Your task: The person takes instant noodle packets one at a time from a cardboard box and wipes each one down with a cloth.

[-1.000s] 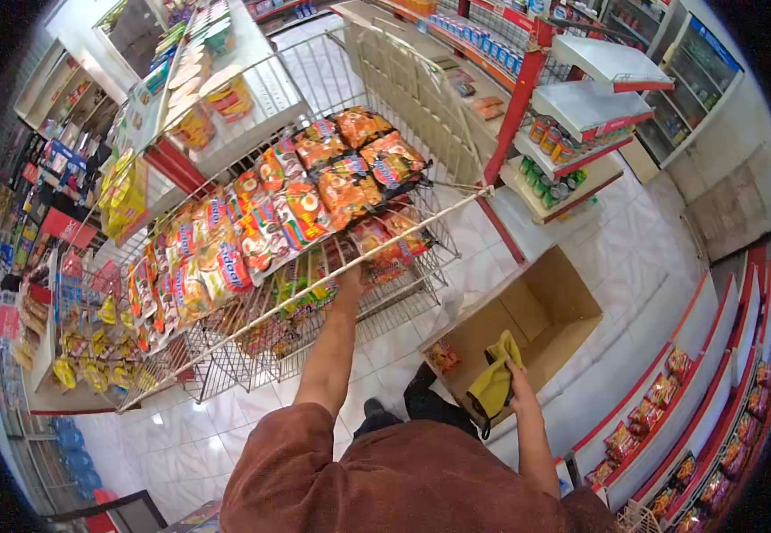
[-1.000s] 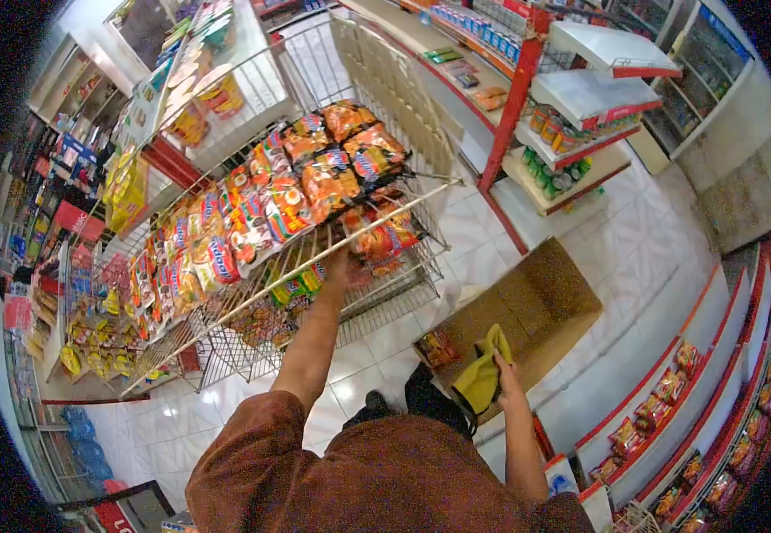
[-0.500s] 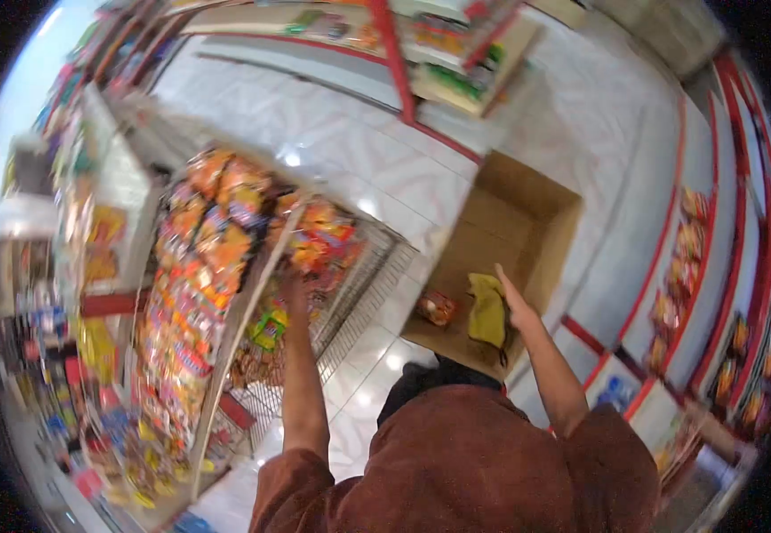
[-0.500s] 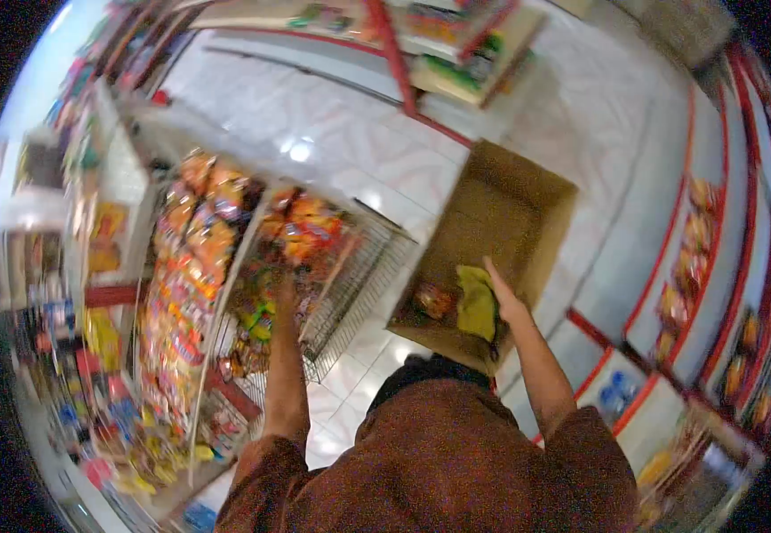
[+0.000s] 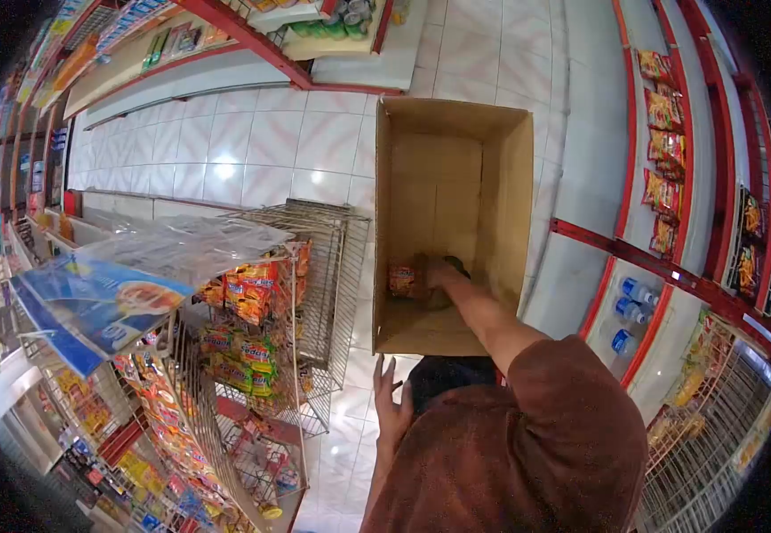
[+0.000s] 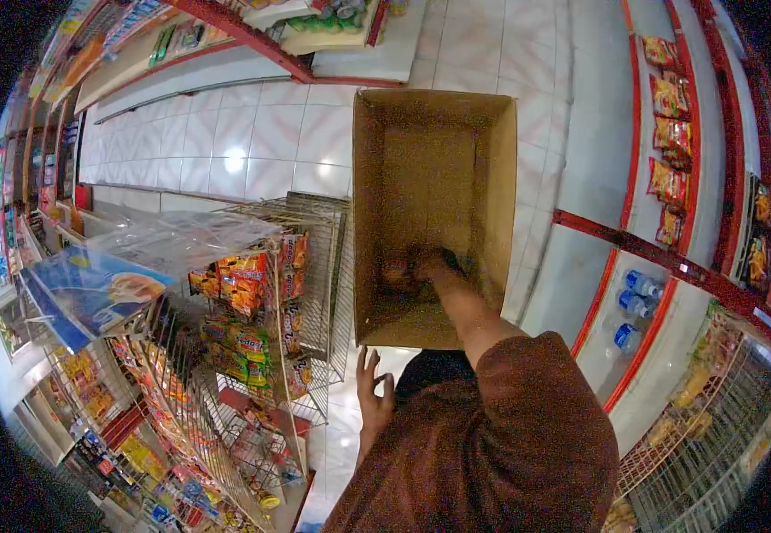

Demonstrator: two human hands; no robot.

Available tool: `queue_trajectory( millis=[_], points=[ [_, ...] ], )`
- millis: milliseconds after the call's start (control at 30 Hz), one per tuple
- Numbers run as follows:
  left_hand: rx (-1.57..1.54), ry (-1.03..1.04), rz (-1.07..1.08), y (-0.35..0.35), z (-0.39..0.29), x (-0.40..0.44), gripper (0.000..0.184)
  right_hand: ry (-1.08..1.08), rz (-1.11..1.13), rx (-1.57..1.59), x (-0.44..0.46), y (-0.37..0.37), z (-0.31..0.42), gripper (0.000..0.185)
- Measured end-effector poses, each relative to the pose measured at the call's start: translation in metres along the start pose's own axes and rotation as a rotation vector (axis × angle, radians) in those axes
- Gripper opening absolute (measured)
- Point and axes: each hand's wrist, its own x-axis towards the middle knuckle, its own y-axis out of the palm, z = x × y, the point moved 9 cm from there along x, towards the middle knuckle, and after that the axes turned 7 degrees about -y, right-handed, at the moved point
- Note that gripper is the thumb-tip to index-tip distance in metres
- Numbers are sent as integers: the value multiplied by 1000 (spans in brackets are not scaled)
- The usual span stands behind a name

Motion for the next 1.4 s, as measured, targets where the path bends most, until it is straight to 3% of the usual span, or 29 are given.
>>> queue_trajectory(
  millis=[67,267,500,567,600,700,800,900,967,1067,1133,1200,1267,1367,1400],
  points=[
    [97,34,76,13,-5,0,53,-50,-64,-16,18,24,11,37],
    [179,68,124,21,9,1,60,-217,-290,-85,48,67,5,38],
    [110,110,101,21,12,0,60,-429,-628,-179,58,62,-35,41],
    [146,170,77,20,14,-3,61,-499,-728,-216,62,56,-34,42],
    [164,202,63,17,9,-4,62,-510,-739,-230,17,17,5,42],
    [16,134,22,6,15,-6,49,-171,6,-304,-125,-97,105,39],
    [-147,144,-82,-14,13,-12,38,-364,-49,-221,-161,-137,119,50],
    [-312,223,-275,-47,10,-32,27,-513,-185,-193,-262,-182,177,60],
    [-433,381,-325,-72,-9,-61,19,-581,-197,-206,-292,-184,198,60],
    [-678,530,-251,-119,-74,-148,27,-701,-153,-245,-324,-160,234,62],
    [-831,860,-147,-149,-126,-223,42,-764,-92,-301,-339,-123,263,62],
    [-1018,984,38,-179,-168,-294,47,-799,6,-342,-350,-78,287,62],
    [-1203,1234,243,-196,-186,-355,45,-834,89,-401,-362,-30,306,62],
    [-1270,1312,111,-215,-185,-423,47,-744,339,-433,-378,49,317,61],
    [-1317,1335,52,-221,-179,-440,36,-757,357,-458,-380,70,317,61]
  ],
)
